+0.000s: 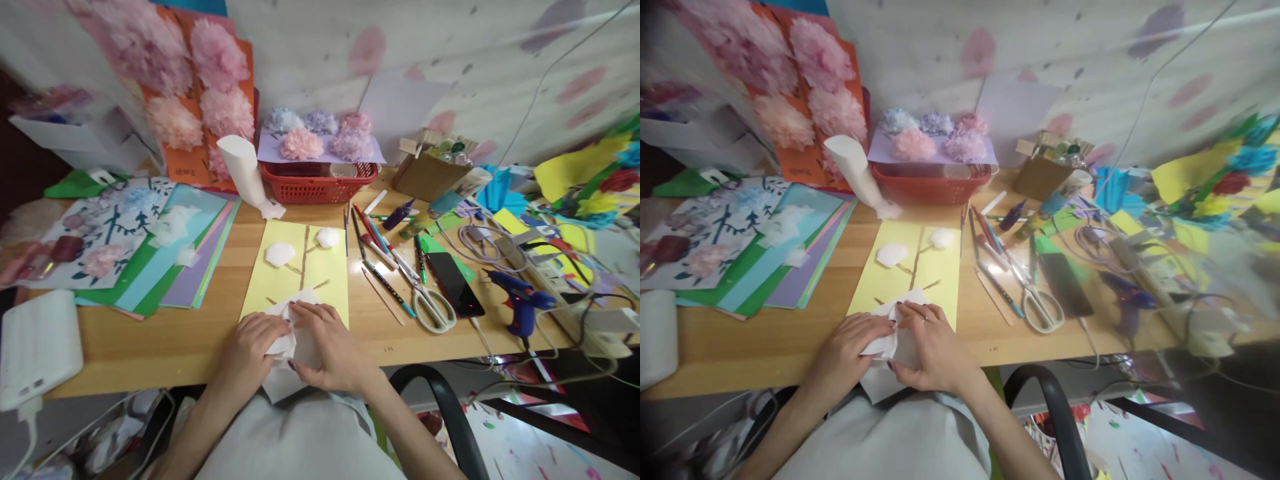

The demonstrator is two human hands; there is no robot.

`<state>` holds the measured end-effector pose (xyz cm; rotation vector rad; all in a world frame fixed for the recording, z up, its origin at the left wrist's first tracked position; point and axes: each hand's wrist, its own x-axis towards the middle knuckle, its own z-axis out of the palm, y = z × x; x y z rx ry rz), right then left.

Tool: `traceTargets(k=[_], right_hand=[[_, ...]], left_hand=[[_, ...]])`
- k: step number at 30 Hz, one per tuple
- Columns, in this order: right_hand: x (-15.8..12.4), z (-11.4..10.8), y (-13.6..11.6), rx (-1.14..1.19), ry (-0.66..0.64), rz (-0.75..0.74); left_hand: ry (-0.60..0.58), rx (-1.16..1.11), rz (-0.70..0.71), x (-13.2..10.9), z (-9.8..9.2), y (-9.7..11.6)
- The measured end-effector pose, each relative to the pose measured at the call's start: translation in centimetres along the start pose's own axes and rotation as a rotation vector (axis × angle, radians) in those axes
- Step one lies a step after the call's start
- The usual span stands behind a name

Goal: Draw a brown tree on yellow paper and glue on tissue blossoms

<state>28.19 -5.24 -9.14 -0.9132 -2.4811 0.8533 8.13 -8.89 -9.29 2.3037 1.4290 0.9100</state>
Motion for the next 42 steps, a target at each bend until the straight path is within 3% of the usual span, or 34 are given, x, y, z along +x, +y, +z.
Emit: traceTargets(k=[9, 17, 27, 33, 37, 39, 42], right_hand=[[-0.9, 0.3, -0.3, -0.044, 0.057, -0.084], [-1.9, -0.6, -0.1, -0.131, 0.173, -0.033], [0.6, 1.0, -0.6, -0.109, 0.004, -0.042], [0.6, 0.7, -0.7, -0.170, -0.006, -0.047], [0.8, 1.0, -1.0, -0.207, 0.020, -0.057], [0.8, 1.4, -1.1, -0.226, 0.040, -0.050], [0.7, 1.8, -1.2, -0.245, 0.044, -0.033]], left_hand=[[-0.111, 0.034, -0.050, -0.5, -0.2, -0.4], [-0.157, -0.001, -0.036, -0.7, -0.1, -0.7], [-0.006, -0.047, -0.061, -1.5, -0.2, -1.2], [0.139, -0.123, -0.462, -1.4, -0.4, -0.5], [0.165, -0.127, -0.586, -1.4, -0.5, -0.6], [0.195, -0.148, -0.582, -1.4, -0.5, -0.7], [0.244, -0.213, -0.428, -1.0, -0.6, -0.8]])
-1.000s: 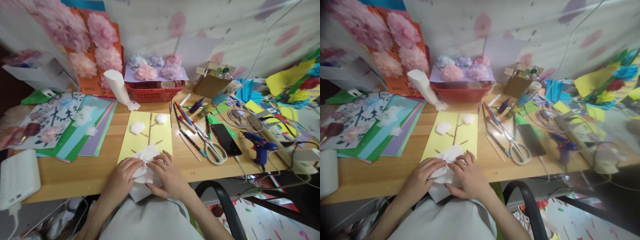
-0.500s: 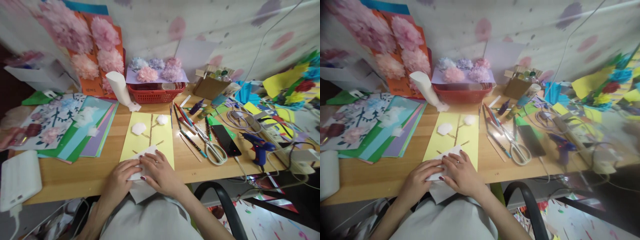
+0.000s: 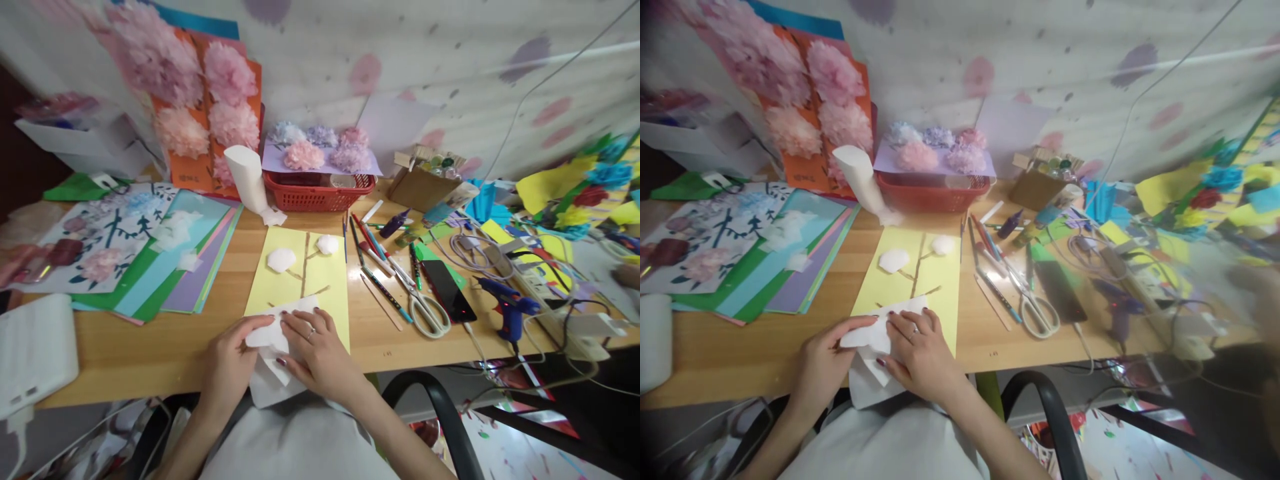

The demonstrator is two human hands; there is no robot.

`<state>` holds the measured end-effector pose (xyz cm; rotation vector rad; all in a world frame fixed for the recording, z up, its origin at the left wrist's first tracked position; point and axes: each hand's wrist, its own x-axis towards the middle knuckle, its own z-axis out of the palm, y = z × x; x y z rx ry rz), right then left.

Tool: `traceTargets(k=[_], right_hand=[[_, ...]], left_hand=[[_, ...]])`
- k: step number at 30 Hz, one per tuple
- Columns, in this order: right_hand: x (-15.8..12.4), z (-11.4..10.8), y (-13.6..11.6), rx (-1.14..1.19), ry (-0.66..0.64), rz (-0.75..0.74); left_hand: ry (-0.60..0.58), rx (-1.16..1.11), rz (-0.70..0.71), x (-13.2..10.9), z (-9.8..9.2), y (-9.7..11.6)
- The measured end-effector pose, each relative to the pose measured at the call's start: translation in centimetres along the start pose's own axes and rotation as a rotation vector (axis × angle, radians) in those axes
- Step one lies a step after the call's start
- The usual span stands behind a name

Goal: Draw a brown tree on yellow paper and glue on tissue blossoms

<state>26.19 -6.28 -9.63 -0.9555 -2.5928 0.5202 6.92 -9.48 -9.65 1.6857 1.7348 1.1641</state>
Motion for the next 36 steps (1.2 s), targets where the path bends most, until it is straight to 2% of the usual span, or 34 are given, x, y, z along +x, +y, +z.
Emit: traceTargets(k=[3, 6, 13, 18, 23, 26, 30, 32, 36], right_hand=[[-0.2, 0.1, -0.1, -0.010, -0.014, 0.008], [-0.4, 0.2, 0.0, -0.014, -0.024, 0.008], [-0.4, -0.2, 0.4, 0.043, -0.017, 0.032], [-0.3, -0.5, 0.7, 0.012, -0.057, 0.024], [-0.3, -0.3, 0.8, -0.024, -0.018, 0.034], [-0.2, -0.2, 0.6, -0.100, -0.003, -0.008], [0.4, 0.1, 0.2, -0.108, -0.018, -0.073], [0.7, 0.2, -0.1, -0.071, -0.016, -0.071], [0.7, 0.3, -0.7, -0.035, 0.005, -0.031]], left_hand=[[-0.042, -0.058, 0.226, 0.2, 0.2, 0.3], [-0.108, -0.015, 0.364, 0.0, 0.6, 0.6], [-0.105, 0.159, 0.422, -1.3, 1.2, 0.3], [-0.182, 0.189, 0.445, -1.1, 0.8, 0.2], [-0.124, 0.112, 0.446, -1.1, 0.3, -0.3], [-0.063, 0.050, 0.437, -0.7, -0.3, -0.6], [-0.062, -0.001, 0.413, 0.1, -1.1, -1.0], [-0.054, 0.002, 0.341, 0.2, -1.4, -1.2], [-0.062, 0.062, 0.048, 0.0, -1.5, -1.4]])
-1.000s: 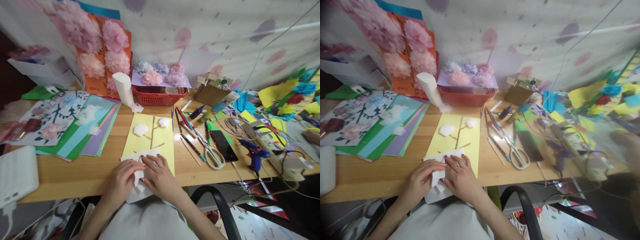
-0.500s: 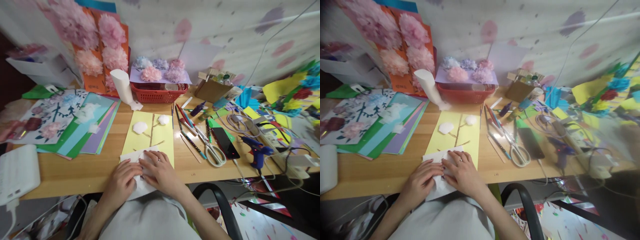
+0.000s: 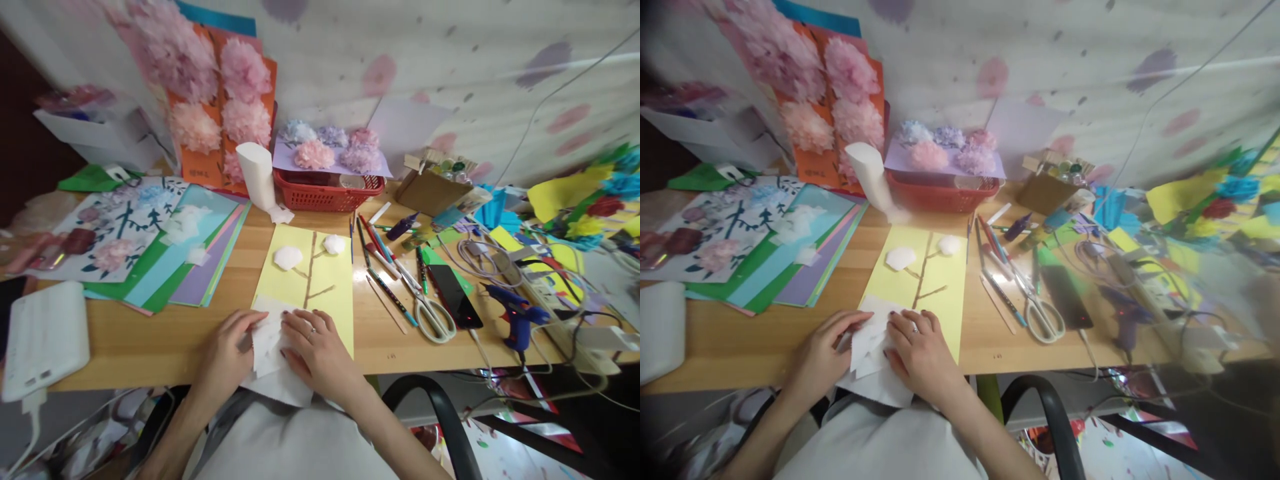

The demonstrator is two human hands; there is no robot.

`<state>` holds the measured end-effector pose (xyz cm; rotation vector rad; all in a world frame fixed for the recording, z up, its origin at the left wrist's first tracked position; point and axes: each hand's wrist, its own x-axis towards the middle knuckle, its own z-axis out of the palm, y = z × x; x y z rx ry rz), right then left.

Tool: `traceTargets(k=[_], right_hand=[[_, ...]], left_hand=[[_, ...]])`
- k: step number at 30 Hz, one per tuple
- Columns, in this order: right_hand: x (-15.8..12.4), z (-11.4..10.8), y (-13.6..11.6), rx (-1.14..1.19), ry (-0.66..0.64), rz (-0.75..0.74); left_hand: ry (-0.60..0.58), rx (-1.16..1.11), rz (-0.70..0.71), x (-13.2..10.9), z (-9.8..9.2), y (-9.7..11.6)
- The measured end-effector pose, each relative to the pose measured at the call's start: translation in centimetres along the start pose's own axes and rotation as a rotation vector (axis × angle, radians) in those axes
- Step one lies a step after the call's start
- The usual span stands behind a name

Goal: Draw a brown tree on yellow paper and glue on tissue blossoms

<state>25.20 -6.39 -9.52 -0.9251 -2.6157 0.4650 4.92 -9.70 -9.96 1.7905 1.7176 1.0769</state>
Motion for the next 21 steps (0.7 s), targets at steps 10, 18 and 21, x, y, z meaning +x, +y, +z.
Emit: traceTargets(k=[10, 18, 21], right_hand=[[-0.3, -0.3, -0.3, -0.052, 0.041, 0.050], [-0.4, 0.3, -0.4, -0.045, 0.082, 0.085], [-0.4, 0.2, -0.7, -0.047, 0.079, 0.099]], left_hand=[[0.025, 0.058, 0.175, 0.8, 0.9, 0.9], [-0.074, 0.173, 0.556, -0.2, 0.6, 1.4], [-0.093, 0.213, 0.567, -0.4, 0.6, 0.8]])
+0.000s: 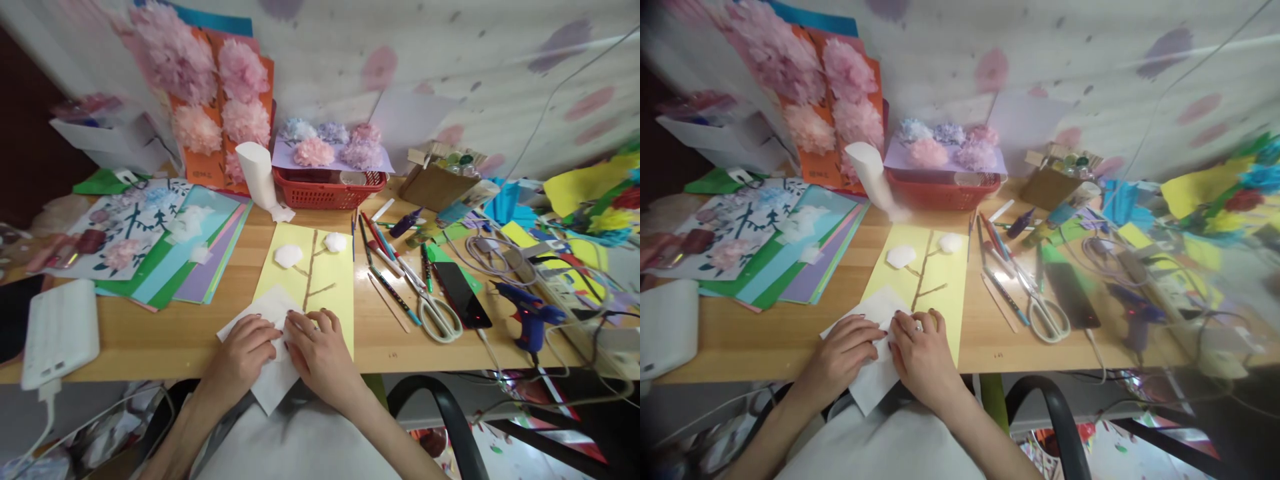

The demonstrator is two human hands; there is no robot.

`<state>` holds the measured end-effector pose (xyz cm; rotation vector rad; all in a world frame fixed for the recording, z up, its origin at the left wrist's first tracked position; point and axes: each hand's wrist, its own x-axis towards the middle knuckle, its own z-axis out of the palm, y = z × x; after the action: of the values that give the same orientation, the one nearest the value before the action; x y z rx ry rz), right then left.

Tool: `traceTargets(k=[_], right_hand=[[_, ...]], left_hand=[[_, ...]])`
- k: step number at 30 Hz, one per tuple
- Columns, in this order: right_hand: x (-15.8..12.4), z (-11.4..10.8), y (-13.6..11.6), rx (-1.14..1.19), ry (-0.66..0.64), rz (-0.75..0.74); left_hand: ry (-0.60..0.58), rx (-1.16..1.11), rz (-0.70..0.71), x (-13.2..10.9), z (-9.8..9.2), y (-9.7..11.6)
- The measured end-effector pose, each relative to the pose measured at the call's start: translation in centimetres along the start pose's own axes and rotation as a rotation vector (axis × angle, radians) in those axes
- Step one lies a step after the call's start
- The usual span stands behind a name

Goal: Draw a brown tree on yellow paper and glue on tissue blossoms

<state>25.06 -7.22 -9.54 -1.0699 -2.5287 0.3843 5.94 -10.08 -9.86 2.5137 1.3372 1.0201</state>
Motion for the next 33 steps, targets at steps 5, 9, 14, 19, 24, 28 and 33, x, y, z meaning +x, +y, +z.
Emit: traceTargets(k=[5, 9, 14, 19, 24, 28, 33], right_hand=[[0.2, -0.2, -0.6, 0.000, -0.029, -0.049], [0.3, 0.1, -0.9, 0.029, -0.093, -0.079], [0.2, 0.7, -1.0, 0.018, -0.089, -0.067], [0.0, 0.5, -0.9, 0.032, -0.054, -0.067], [-0.2, 0.4, -0.7, 0.035, -0.032, -0.101], [-0.3, 0.7, -0.8, 0.027, -0.022, -0.068], [-0.3, 0.3, -0.8, 0.052, -0.056, -0.027]], left_hand=[[0.018, 0.039, -0.034, -0.5, 0.5, -0.6], [0.070, -0.028, -0.113, -0.8, 0.7, -0.6], [0.119, 0.028, -0.465, -1.1, 1.0, -0.6], [0.063, -0.004, -0.561, -0.3, 1.1, -0.9], [0.067, -0.085, -0.595, 1.1, 0.9, -0.9], [0.071, -0.122, -0.454, 1.2, 0.8, -0.4], [0.067, -0.038, -0.187, 0.0, 1.1, -0.4]])
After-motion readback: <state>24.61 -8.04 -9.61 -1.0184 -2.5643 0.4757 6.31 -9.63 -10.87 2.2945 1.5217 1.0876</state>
